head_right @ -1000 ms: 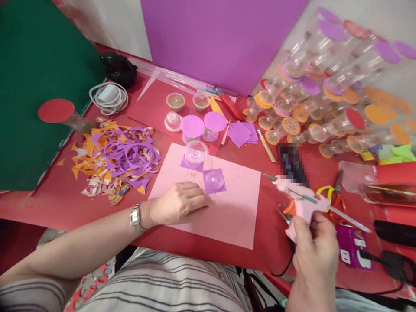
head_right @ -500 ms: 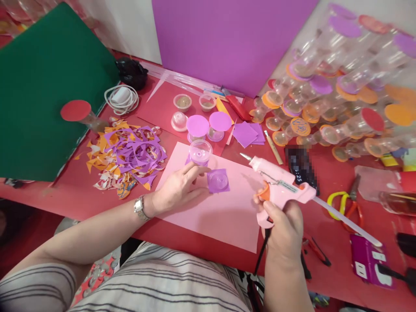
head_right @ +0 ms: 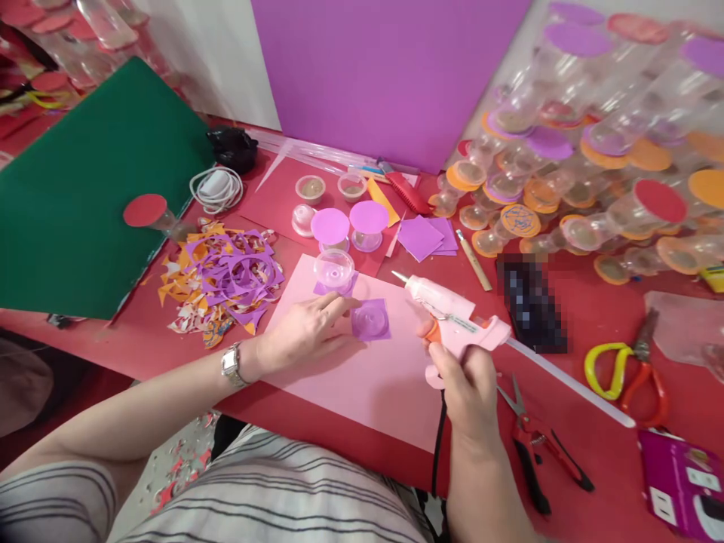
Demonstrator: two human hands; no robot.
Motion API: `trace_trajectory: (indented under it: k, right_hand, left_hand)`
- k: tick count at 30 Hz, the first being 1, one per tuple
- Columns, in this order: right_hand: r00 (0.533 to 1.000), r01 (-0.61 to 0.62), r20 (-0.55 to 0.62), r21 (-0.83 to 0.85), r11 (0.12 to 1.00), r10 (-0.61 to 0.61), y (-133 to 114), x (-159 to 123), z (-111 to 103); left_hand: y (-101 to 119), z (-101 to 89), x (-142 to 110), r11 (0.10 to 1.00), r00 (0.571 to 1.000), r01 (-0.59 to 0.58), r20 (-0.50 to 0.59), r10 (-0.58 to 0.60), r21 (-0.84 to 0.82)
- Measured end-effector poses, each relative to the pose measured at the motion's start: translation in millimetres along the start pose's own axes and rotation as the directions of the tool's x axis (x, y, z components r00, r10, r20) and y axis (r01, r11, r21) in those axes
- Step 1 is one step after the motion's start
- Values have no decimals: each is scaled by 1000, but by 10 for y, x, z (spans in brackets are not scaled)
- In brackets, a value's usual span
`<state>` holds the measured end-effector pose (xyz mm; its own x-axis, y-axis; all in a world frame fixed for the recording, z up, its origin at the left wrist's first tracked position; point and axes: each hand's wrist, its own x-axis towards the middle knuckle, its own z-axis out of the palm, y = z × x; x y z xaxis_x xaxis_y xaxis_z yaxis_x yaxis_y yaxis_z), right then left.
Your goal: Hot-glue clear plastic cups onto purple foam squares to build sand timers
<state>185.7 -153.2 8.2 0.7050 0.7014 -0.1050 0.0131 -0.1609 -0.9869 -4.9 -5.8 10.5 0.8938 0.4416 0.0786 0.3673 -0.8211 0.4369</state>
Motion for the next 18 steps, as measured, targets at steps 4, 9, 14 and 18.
trace_trajectory:
  k: [4, 9, 14, 18]
  right_hand:
    - [996, 42, 88, -161, 986, -29, -26, -22, -65]
    - [989, 145, 54, -270, 952, -135, -94, -5, -92]
    - [989, 145, 31, -305, 941, -143, -87, 8, -96]
    - [994, 105, 12, -282, 954, -106, -66, -6, -67]
  left_hand:
    - [53, -9, 47, 997, 999, -51, 7, 50, 50]
    - [123, 34, 157, 998, 999, -29, 41, 27, 49]
    - [172, 96, 216, 998, 997, 53, 54, -55, 40]
    - [170, 143, 195, 1000, 999, 25, -35, -24, 13]
